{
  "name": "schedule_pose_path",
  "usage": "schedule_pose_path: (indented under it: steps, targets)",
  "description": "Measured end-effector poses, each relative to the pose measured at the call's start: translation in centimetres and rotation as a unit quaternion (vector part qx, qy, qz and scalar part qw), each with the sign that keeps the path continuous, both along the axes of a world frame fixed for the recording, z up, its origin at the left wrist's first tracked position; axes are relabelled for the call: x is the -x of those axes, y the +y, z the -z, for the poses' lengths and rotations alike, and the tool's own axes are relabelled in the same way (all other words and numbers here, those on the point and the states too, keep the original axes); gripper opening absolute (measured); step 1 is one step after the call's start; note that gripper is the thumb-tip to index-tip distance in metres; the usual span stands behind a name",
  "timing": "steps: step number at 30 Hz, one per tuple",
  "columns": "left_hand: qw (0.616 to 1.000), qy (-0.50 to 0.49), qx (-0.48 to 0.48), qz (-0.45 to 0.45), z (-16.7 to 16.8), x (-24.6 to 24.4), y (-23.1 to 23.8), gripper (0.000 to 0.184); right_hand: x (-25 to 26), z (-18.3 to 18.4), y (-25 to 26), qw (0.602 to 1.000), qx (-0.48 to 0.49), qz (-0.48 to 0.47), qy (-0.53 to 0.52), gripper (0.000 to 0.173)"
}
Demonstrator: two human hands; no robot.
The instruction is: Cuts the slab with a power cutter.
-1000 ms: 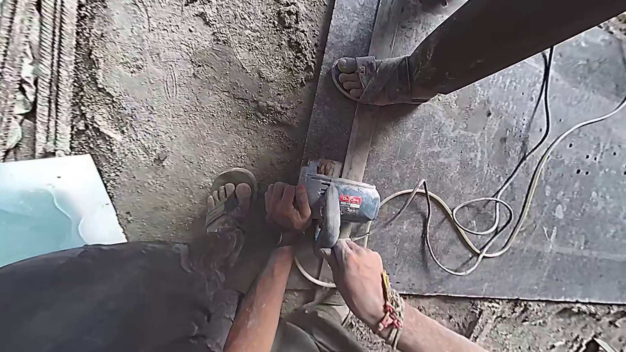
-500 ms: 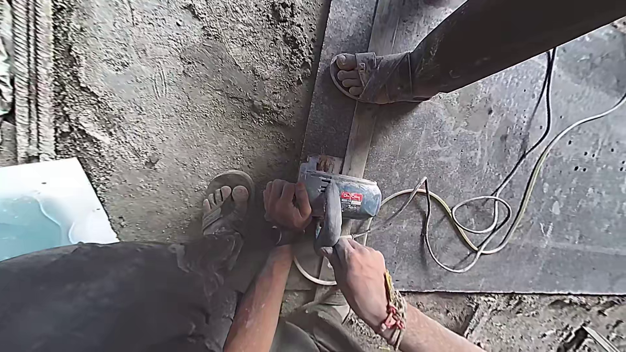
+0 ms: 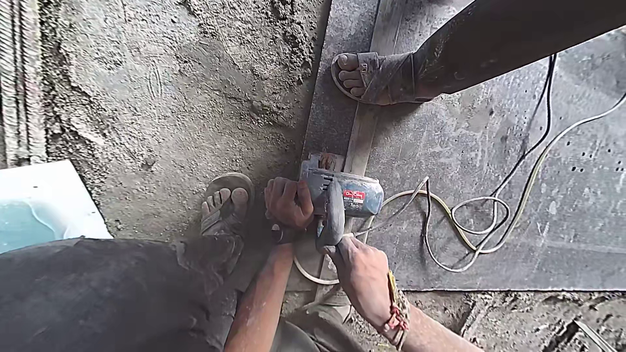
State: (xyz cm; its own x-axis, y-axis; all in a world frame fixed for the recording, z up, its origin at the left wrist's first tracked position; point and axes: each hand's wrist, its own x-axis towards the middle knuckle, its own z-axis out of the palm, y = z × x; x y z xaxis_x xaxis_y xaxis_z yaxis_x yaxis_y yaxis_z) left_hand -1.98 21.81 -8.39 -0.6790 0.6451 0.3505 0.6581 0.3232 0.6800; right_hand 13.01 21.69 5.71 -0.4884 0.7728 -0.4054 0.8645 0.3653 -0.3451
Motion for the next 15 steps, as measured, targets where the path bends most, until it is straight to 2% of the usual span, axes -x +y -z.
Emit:
schedule_pose_path:
  steps: [15]
  targets:
    - [1.000,-0.012,-0.003,-0.003,0.1,0.2,1.1,0.050,0.1,0.1,1.0,1.000,-0.010,-0.004,0.010,0.029]
